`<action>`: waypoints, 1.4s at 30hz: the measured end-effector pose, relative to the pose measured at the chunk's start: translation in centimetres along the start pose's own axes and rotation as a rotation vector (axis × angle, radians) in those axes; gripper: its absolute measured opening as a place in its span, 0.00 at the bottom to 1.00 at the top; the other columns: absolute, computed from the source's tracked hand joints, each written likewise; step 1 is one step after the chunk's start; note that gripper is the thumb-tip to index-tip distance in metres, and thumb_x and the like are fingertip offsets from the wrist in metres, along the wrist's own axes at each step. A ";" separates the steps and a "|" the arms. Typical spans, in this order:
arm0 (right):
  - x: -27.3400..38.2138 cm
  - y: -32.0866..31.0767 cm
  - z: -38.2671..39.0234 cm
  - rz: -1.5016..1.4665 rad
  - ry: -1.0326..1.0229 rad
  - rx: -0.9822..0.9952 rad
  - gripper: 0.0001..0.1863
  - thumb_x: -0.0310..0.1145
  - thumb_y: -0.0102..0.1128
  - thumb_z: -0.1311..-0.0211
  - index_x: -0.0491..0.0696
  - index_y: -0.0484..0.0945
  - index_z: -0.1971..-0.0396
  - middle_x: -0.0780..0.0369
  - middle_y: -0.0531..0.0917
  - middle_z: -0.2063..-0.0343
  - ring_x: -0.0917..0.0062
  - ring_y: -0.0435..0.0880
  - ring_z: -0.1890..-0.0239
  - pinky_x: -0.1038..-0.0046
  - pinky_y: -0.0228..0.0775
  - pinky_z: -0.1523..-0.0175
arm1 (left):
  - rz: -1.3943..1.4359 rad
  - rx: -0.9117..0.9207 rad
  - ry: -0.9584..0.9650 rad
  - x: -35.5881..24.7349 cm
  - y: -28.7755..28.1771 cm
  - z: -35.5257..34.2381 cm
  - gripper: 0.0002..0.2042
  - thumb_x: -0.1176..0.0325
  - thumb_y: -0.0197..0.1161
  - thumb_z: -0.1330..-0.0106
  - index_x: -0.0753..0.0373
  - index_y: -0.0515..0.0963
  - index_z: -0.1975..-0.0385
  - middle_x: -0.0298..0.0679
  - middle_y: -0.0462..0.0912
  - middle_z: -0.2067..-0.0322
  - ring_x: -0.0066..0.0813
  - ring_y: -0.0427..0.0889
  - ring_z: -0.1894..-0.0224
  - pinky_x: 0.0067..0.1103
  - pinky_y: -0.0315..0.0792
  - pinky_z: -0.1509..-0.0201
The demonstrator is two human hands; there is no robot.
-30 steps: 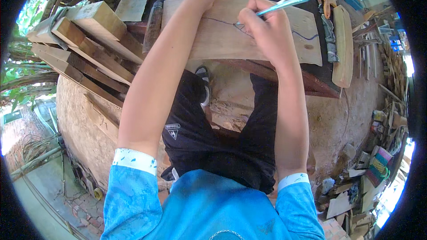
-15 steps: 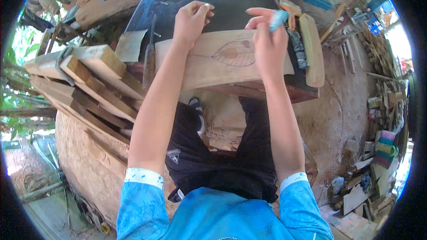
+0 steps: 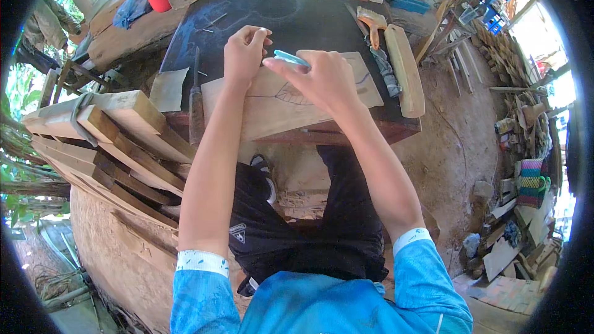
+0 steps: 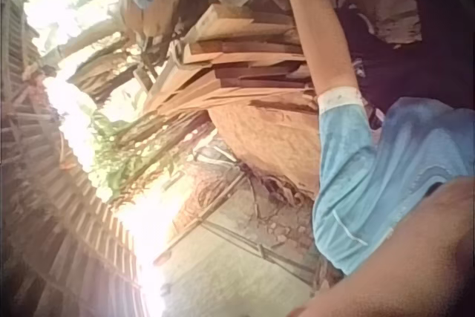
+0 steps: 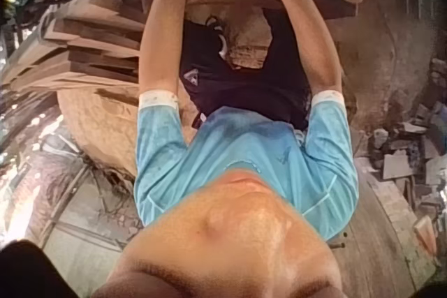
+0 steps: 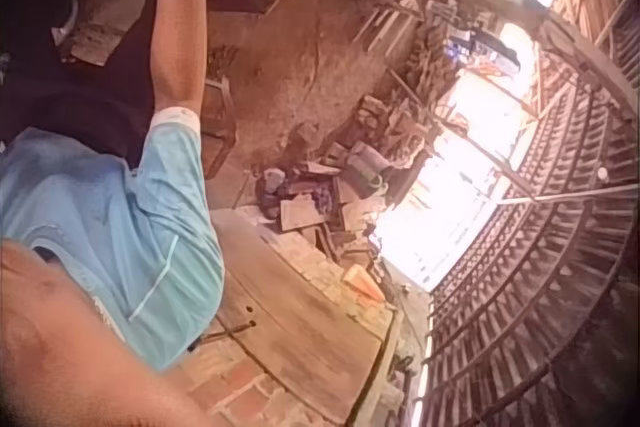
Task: Drawing a design and carving a leaf pattern into a wooden block using a chisel.
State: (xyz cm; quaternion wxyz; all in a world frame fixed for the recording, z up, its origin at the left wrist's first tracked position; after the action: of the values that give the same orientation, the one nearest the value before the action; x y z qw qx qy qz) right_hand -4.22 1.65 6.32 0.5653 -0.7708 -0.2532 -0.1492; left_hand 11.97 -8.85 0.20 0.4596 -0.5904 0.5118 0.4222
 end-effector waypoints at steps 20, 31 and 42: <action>-5.8 0.3 -4.4 0.113 -0.038 -0.295 0.28 0.44 0.67 0.37 0.45 0.76 0.43 0.50 0.79 0.53 0.55 0.79 0.45 0.52 0.68 0.38 | -0.129 0.004 0.007 -0.8 0.2 0.2 0.12 0.64 0.61 0.29 0.66 0.87 0.60 0.38 0.89 0.70 0.21 0.82 0.72 0.21 0.76 0.64; -12.8 -8.8 0.9 0.830 0.284 -0.240 0.29 0.51 0.63 0.35 0.52 0.76 0.38 0.52 0.78 0.45 0.54 0.73 0.36 0.44 0.62 0.37 | -0.151 -0.020 0.019 -0.6 0.2 0.2 0.12 0.64 0.61 0.30 0.66 0.87 0.60 0.38 0.89 0.71 0.23 0.84 0.73 0.22 0.77 0.64; -15.0 -6.8 2.5 0.668 0.551 -0.108 0.33 0.55 0.45 0.24 0.57 0.60 0.25 0.47 0.68 0.32 0.52 0.70 0.30 0.43 0.62 0.32 | -0.211 -0.105 0.115 -0.9 -0.3 0.4 0.13 0.62 0.61 0.32 0.66 0.86 0.64 0.40 0.90 0.73 0.33 0.89 0.68 0.28 0.80 0.58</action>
State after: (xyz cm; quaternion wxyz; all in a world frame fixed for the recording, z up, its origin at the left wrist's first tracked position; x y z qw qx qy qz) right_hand -20.60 2.23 3.23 0.5880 -0.7701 0.1783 -0.1713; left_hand 12.12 -8.28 1.03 0.4395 -0.6876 0.4496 0.3632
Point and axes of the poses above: each hand's wrist, its own z-axis away from the middle knuckle, its own y-axis out of the palm, x = y × z, the point moved 3 cm from there along -z, towards the middle knuckle
